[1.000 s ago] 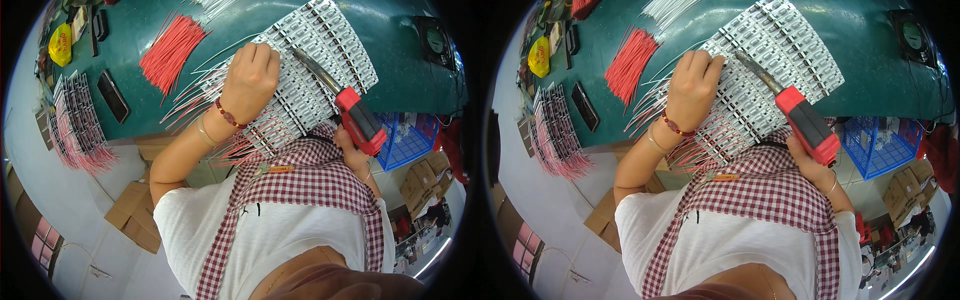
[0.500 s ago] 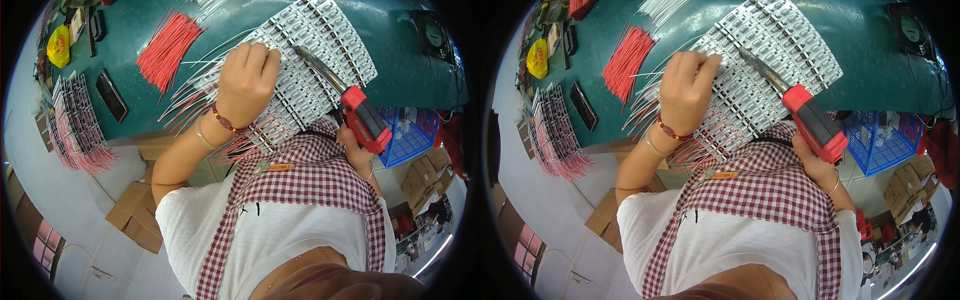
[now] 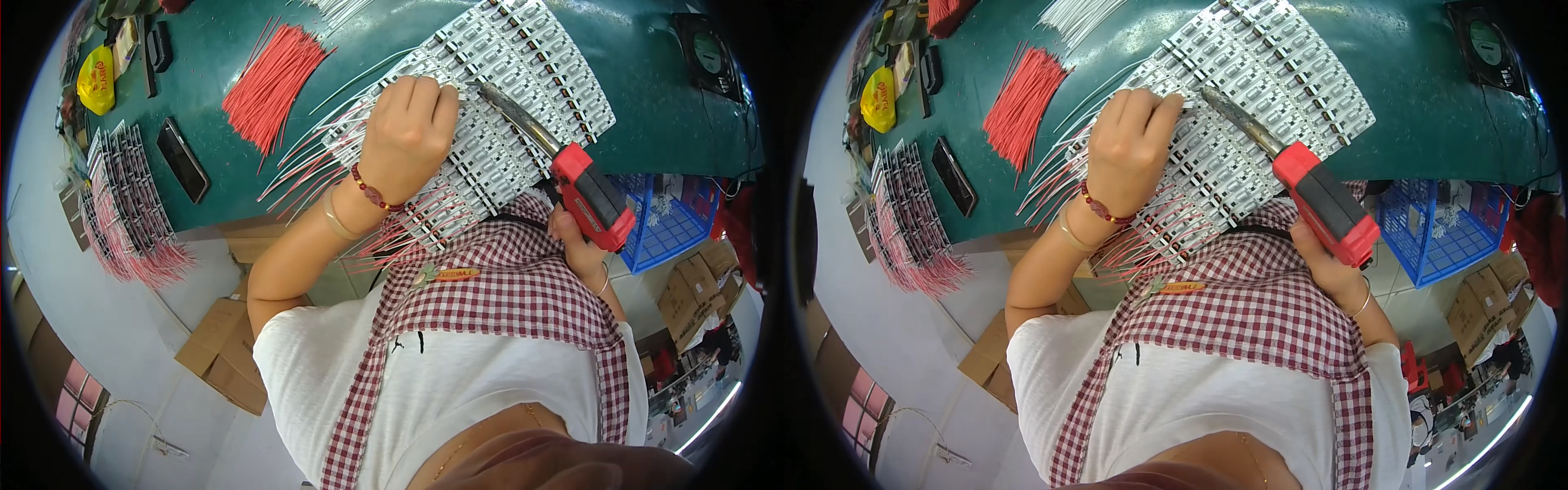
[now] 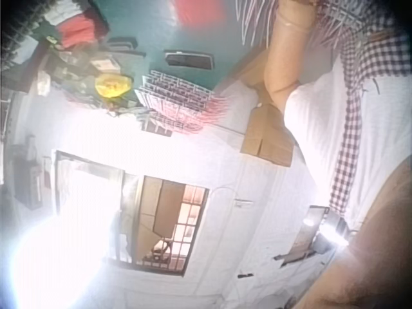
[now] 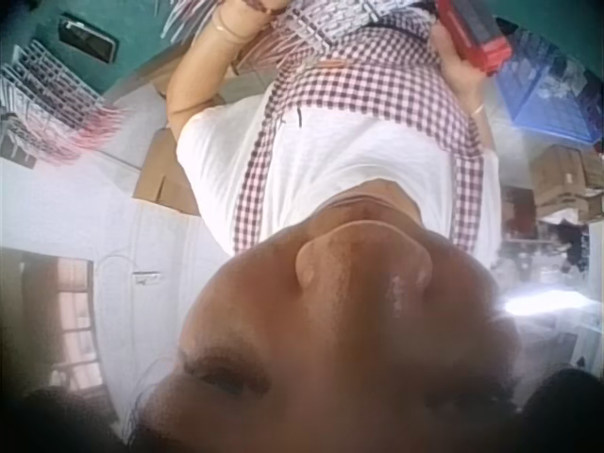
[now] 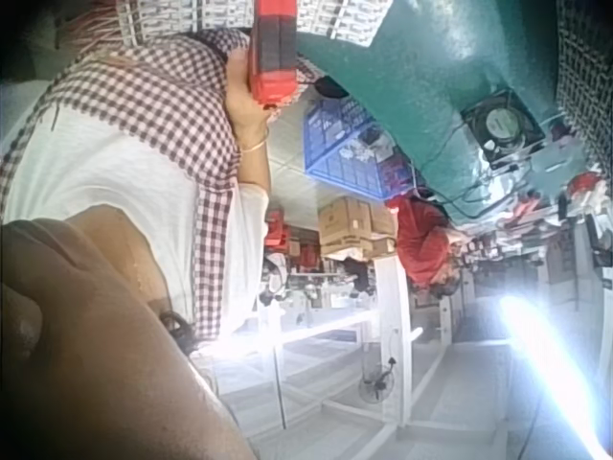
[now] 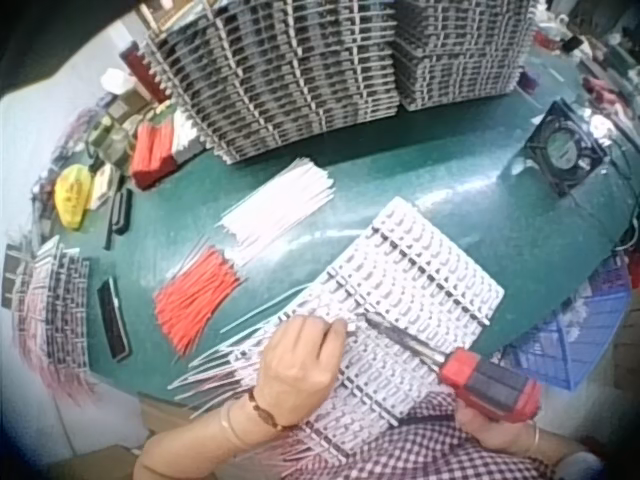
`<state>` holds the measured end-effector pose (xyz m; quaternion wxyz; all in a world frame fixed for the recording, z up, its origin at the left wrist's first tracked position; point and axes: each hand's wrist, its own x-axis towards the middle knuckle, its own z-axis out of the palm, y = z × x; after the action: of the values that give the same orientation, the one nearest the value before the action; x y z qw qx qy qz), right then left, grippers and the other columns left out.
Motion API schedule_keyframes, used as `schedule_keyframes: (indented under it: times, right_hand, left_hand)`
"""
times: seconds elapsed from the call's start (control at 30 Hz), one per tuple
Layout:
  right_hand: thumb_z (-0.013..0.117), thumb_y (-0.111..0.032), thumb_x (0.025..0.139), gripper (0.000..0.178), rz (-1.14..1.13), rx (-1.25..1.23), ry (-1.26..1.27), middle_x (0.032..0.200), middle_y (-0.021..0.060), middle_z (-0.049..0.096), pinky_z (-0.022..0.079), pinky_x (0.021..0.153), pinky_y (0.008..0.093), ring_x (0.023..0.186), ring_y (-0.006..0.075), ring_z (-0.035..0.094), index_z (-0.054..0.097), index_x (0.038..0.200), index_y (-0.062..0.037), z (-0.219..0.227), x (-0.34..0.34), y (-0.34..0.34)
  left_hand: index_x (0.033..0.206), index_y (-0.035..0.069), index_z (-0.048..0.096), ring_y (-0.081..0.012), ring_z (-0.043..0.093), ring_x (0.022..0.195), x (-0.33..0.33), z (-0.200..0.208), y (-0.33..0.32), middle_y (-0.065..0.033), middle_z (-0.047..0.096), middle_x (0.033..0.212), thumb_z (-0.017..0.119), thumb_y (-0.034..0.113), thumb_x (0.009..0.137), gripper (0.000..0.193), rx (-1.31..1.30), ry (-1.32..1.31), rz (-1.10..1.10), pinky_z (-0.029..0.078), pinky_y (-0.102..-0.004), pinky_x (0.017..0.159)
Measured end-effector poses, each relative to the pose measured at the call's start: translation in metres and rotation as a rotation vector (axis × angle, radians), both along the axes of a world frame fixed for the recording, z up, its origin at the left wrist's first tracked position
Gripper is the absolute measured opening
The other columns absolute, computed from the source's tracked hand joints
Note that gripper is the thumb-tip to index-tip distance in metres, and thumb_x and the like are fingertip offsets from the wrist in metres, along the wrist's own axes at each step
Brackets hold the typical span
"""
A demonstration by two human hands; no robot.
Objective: The person uses a soldering iron to attach red and white wires to a grid-like circuit board. They repeatedly pick up wires, position them on the board, and apply the soldering iron to secure them in place.
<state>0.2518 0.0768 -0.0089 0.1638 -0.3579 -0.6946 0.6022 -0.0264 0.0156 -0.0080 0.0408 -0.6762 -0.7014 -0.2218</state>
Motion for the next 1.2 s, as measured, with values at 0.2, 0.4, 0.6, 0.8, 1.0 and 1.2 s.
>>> schedule_keyframes:
  times: [0.2,0.4,0.6,0.8,1.0,1.2]
  right_hand:
    - [0.06,-0.019,0.09,0.042,-0.125,-0.178,0.11,0.068,0.0057,0.051,0.042,0.052,0.0256,0.053,0.0108,0.046,0.046,0.12,0.007,0.01,-0.006,0.002]
    - [0.072,-0.025,0.083,0.059,-0.196,-0.395,0.245,0.074,0.0062,0.054,0.045,0.056,0.0267,0.059,0.0115,0.05,0.042,0.125,0.0034,0.04,-0.052,0.009]
    - [0.072,-0.005,0.08,0.056,0.05,-0.09,0.008,0.09,0.0059,0.056,0.046,0.072,0.0261,0.08,0.0119,0.054,0.042,0.127,0.0019,0.041,-0.052,0.011]
    - [0.067,0.002,0.082,0.049,0.021,-0.085,0.111,0.091,0.0061,0.057,0.047,0.076,0.0283,0.084,0.0137,0.055,0.044,0.125,0.0013,0.041,-0.052,0.009]
    - [0.066,0.002,0.083,0.045,0.007,-0.036,0.075,0.09,0.0067,0.058,0.048,0.078,0.0283,0.085,0.0134,0.056,0.045,0.122,0.0008,0.054,-0.062,0.007]
    - [0.064,0.007,0.082,0.042,0.143,0.09,-0.045,0.088,0.0074,0.06,0.049,0.075,0.0268,0.082,0.0132,0.059,0.046,0.12,0.0028,0.048,-0.06,0.008]
  left_hand:
    - [0.09,0.002,0.064,-0.0219,0.056,0.069,0.0,0.001,-0.001,-0.008,0.057,0.081,0.062,-0.007,0.066,0.025,0.119,-0.251,0.025,0.046,-0.0319,0.058]
    - [0.085,0.005,0.064,-0.0181,0.06,0.063,0.046,0.041,-0.009,-0.0067,0.058,0.075,0.064,-0.006,0.07,0.019,0.042,-0.699,-0.055,0.048,-0.0277,0.053]
    - [0.087,0.003,0.063,-0.0228,0.058,0.061,0.057,0.047,-0.012,-0.0083,0.055,0.071,0.065,0.001,0.075,0.012,-0.06,-0.781,-0.139,0.047,-0.0321,0.052]
    - [0.088,0.001,0.063,-0.0256,0.057,0.062,0.06,0.055,-0.013,-0.0087,0.054,0.071,0.061,0.0,0.073,0.015,-0.103,-0.764,-0.117,0.047,-0.0343,0.055]
    - [0.088,0.003,0.062,-0.0253,0.057,0.066,0.059,0.055,-0.018,-0.0078,0.056,0.074,0.059,0.001,0.07,0.018,-0.14,-0.591,-0.064,0.046,-0.0349,0.058]
    - [0.089,0.005,0.062,-0.0224,0.057,0.068,0.065,0.054,-0.026,-0.0053,0.057,0.071,0.06,0.003,0.07,0.019,-0.088,-0.483,-0.03,0.044,-0.0343,0.064]
